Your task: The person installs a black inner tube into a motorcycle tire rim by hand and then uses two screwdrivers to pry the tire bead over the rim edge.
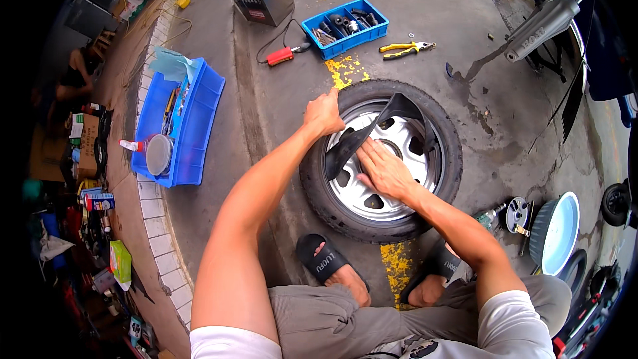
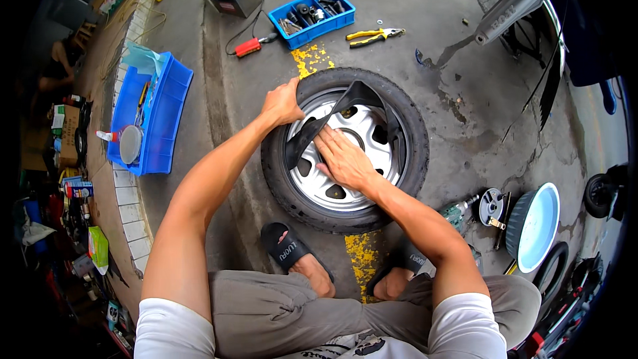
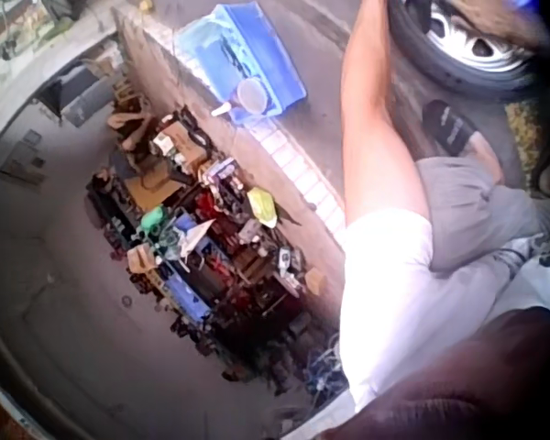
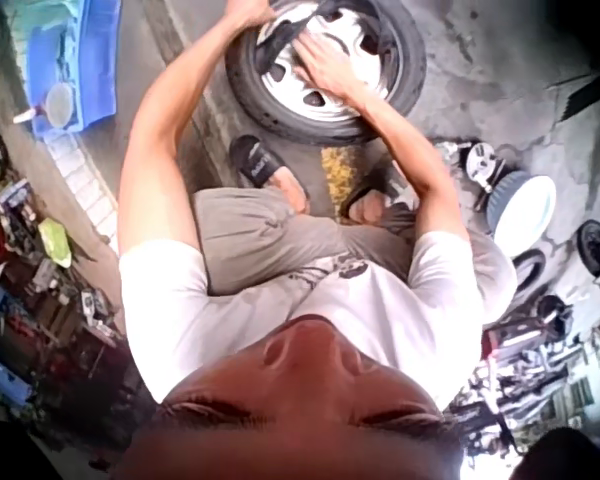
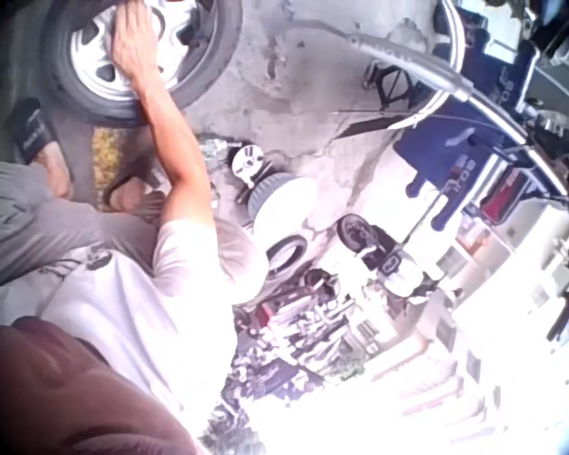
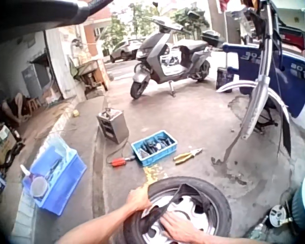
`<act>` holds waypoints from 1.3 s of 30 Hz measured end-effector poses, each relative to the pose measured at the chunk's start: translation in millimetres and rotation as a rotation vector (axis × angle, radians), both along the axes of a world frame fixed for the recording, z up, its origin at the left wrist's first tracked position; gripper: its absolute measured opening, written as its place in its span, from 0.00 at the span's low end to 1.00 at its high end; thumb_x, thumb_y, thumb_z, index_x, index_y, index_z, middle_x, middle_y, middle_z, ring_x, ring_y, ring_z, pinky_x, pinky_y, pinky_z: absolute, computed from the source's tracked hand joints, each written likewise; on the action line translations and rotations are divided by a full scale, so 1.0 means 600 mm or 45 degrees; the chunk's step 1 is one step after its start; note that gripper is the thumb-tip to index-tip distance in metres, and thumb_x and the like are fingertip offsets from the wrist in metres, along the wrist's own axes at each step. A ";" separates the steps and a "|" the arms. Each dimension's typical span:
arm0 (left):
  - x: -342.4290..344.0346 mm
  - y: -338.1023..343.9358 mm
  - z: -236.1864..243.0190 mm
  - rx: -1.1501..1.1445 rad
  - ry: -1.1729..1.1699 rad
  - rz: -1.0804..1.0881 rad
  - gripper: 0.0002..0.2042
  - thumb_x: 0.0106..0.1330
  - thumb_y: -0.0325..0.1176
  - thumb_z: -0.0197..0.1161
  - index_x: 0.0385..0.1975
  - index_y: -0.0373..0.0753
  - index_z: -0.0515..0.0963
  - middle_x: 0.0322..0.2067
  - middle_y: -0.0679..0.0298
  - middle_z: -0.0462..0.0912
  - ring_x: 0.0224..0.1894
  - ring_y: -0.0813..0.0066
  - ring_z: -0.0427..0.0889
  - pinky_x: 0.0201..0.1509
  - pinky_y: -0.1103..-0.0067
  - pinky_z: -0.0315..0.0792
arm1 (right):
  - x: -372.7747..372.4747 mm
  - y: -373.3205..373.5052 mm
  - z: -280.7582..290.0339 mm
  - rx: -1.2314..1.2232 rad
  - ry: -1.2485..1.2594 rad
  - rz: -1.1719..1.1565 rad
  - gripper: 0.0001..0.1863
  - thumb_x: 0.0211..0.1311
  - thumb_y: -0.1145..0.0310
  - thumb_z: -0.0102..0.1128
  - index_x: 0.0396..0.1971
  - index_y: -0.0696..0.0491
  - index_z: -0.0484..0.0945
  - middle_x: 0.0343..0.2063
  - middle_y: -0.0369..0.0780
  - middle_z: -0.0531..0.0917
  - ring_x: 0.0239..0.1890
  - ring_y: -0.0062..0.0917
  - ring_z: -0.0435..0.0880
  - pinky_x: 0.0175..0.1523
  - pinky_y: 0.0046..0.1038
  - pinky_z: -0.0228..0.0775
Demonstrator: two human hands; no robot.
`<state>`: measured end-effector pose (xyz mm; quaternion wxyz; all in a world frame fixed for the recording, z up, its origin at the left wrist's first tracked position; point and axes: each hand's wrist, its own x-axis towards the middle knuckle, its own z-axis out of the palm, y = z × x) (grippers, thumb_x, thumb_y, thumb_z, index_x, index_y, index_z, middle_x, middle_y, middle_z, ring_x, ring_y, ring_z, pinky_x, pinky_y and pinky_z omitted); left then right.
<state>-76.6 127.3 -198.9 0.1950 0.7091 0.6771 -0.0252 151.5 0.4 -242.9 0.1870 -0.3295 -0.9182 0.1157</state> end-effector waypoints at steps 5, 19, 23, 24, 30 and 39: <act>-0.020 -0.028 0.007 0.069 -0.089 0.033 0.45 0.47 0.36 0.79 0.72 0.42 0.71 0.55 0.44 0.87 0.58 0.46 0.87 0.65 0.59 0.80 | -0.033 0.036 -0.008 0.085 -0.094 0.001 0.41 0.77 0.45 0.53 0.78 0.57 0.62 0.79 0.45 0.64 0.83 0.37 0.59 0.85 0.45 0.47; -0.022 -0.104 0.074 0.122 0.012 0.208 0.48 0.44 0.37 0.80 0.73 0.39 0.70 0.55 0.45 0.88 0.58 0.48 0.87 0.64 0.62 0.80 | -0.100 0.098 -0.019 0.000 -0.035 -0.010 0.29 0.77 0.44 0.50 0.65 0.49 0.78 0.63 0.39 0.83 0.73 0.29 0.73 0.85 0.45 0.44; 0.005 -0.096 0.089 0.161 0.048 0.158 0.48 0.44 0.39 0.81 0.73 0.39 0.71 0.56 0.44 0.87 0.58 0.46 0.87 0.64 0.61 0.80 | -0.149 0.143 0.025 -0.154 -0.079 -0.107 0.20 0.64 0.54 0.59 0.47 0.53 0.85 0.52 0.47 0.88 0.57 0.39 0.85 0.67 0.44 0.70; 0.029 -0.090 0.095 0.176 0.002 0.124 0.48 0.45 0.40 0.80 0.73 0.38 0.72 0.56 0.42 0.86 0.58 0.45 0.87 0.65 0.61 0.80 | -0.147 0.163 -0.039 0.197 0.318 -0.192 0.17 0.60 0.57 0.60 0.41 0.53 0.87 0.47 0.47 0.90 0.51 0.42 0.88 0.59 0.44 0.77; -0.030 -0.108 0.067 0.036 0.031 0.150 0.49 0.44 0.40 0.80 0.73 0.36 0.70 0.55 0.42 0.87 0.59 0.45 0.86 0.65 0.61 0.79 | -0.145 0.116 -0.034 0.059 0.098 0.014 0.21 0.66 0.56 0.58 0.51 0.55 0.82 0.54 0.47 0.85 0.57 0.40 0.82 0.62 0.44 0.72; -0.037 -0.099 0.050 0.124 -0.021 0.072 0.45 0.45 0.35 0.77 0.70 0.30 0.70 0.51 0.42 0.88 0.55 0.45 0.88 0.61 0.60 0.81 | -0.053 0.013 -0.056 0.129 -0.161 0.514 0.37 0.83 0.43 0.39 0.82 0.47 0.58 0.82 0.35 0.60 0.85 0.26 0.53 0.87 0.43 0.38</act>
